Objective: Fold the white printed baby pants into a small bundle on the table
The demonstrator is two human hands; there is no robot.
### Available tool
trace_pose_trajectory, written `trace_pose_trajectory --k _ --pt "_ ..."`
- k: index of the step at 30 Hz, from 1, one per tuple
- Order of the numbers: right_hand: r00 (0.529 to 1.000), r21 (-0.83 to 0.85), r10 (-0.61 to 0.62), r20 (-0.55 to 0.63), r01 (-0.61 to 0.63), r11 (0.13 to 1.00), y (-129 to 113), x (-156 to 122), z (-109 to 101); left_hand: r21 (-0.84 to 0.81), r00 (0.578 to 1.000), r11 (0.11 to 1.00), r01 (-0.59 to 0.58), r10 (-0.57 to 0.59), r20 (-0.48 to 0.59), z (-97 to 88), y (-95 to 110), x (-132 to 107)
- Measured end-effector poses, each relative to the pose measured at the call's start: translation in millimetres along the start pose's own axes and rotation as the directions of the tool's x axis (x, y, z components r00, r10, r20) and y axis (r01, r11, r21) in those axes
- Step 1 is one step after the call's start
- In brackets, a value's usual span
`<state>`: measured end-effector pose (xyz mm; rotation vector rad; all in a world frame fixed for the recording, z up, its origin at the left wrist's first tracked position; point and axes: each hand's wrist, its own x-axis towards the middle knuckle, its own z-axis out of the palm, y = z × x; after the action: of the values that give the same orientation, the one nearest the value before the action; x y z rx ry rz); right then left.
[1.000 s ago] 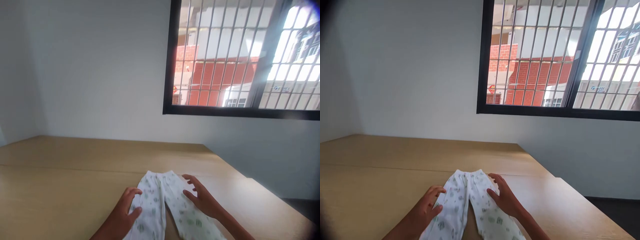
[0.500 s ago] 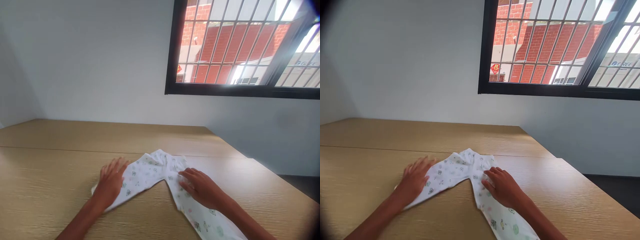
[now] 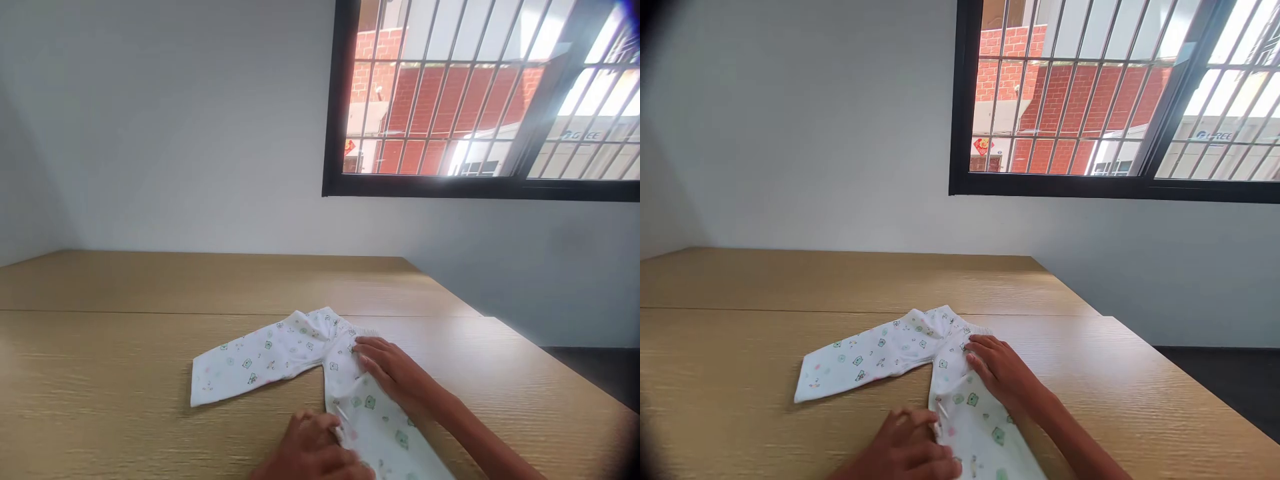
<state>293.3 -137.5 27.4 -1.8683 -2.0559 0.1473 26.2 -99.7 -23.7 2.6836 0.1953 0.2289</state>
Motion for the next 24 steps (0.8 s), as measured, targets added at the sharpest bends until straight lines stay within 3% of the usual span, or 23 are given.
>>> trace_pose_trajectory --k 2,3,5,7,10,14,16,18,20,22,24 --pt "1.0 -0.008 0.009 0.004 -0.009 1.0 -1.8 -0.4 -2.2 0.017 0.996 0.996 0.083 -0.083 0.02 -32.7 -2.3 -10.5" --pt "1.0 -0.014 0.014 0.005 -0.014 1.0 -2.9 -0.4 -3.5 0.018 0.983 0.983 0.182 -0.182 -0.007 -50.6 -5.5 -17.8" --pt "1.0 -0.032 0.021 0.008 -0.021 0.999 -5.4 0.0 -5.5 0.038 0.923 0.928 0.371 -0.364 -0.127 -80.3 -15.9 -33.9" --pt "1.0 -0.06 0.024 0.004 -0.024 0.998 -8.1 0.7 -5.7 0.065 0.882 0.895 0.442 -0.421 -0.211 -94.6 -27.9 -46.7" --pt "0.999 -0.109 0.031 -0.018 -0.033 0.994 -11.2 1.7 -2.0 0.079 0.923 0.947 0.312 -0.282 -0.261 -84.2 -38.1 -50.6" --pt "0.998 -0.152 0.035 -0.046 -0.042 0.988 -10.6 1.6 4.6 0.107 0.975 0.994 0.0 0.023 -0.22 -39.3 -33.4 -35.4" --pt "0.999 -0.168 0.025 -0.043 -0.032 0.985 -9.4 0.6 5.5 0.123 0.987 0.992 -0.018 0.037 -0.154 -26.6 -33.3 -31.0" --pt "0.999 -0.185 0.013 -0.032 -0.018 0.983 -9.5 -0.6 4.4 0.088 0.994 0.994 0.063 -0.055 -0.092 -31.6 -40.8 -34.5" --pt "1.0 -0.204 0.002 -0.025 -0.007 0.979 -12.1 -1.5 2.5 0.03 0.975 0.976 0.218 -0.216 -0.042 -52.5 -56.8 -47.4" --pt "1.0 -0.216 -0.005 -0.025 0.0 0.976 -17.2 -1.8 1.0 0.01 0.901 0.901 0.433 -0.433 0.028 -80.2 -78.3 -67.5" --pt "1.0 -0.214 -0.014 -0.028 0.008 0.977 -23.0 -1.9 1.0 0.026 0.784 0.787 0.616 -0.616 0.079 -104.9 -100.6 -90.1"
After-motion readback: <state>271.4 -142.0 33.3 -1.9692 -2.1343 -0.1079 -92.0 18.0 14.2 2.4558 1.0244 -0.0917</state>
